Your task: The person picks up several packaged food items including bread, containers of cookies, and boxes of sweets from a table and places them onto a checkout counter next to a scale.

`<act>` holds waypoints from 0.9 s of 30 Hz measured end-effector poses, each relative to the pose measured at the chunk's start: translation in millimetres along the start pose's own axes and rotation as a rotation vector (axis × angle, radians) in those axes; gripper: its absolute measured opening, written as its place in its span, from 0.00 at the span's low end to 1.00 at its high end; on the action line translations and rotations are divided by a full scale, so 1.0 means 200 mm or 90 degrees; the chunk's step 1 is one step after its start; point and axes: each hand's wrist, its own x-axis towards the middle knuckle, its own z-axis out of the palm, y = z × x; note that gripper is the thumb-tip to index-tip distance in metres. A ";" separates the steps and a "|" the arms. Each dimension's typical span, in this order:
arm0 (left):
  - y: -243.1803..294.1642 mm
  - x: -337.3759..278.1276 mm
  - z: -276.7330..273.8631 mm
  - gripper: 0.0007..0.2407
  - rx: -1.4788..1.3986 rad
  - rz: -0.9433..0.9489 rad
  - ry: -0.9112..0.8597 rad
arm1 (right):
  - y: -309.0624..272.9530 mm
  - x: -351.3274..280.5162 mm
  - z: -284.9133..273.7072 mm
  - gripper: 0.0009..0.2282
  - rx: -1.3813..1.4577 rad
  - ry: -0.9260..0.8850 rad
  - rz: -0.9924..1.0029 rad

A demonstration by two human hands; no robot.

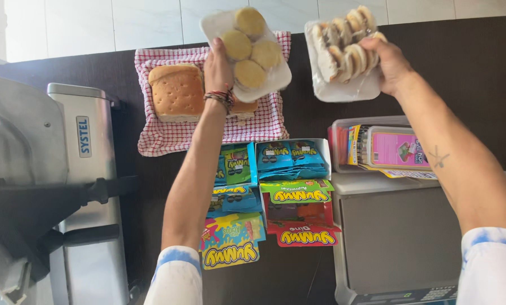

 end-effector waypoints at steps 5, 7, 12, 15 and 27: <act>0.12 0.00 -0.07 0.42 -0.026 -0.058 0.037 | 0.21 0.14 0.02 0.35 -0.142 0.040 0.049; 0.15 -0.01 -0.08 0.43 -0.024 -0.059 0.024 | 0.31 0.21 0.04 0.42 -0.172 0.070 0.063; 0.14 0.00 -0.08 0.43 0.022 -0.044 -0.003 | 0.39 0.21 0.18 0.45 -0.113 -0.012 0.137; 0.20 -0.06 -0.05 0.42 -0.008 -0.061 -0.020 | 0.28 0.09 0.31 0.33 -0.275 -0.022 0.205; 0.08 -0.11 0.44 0.47 0.109 -0.100 -0.182 | 0.01 -0.01 0.16 0.42 -0.327 -0.022 -0.022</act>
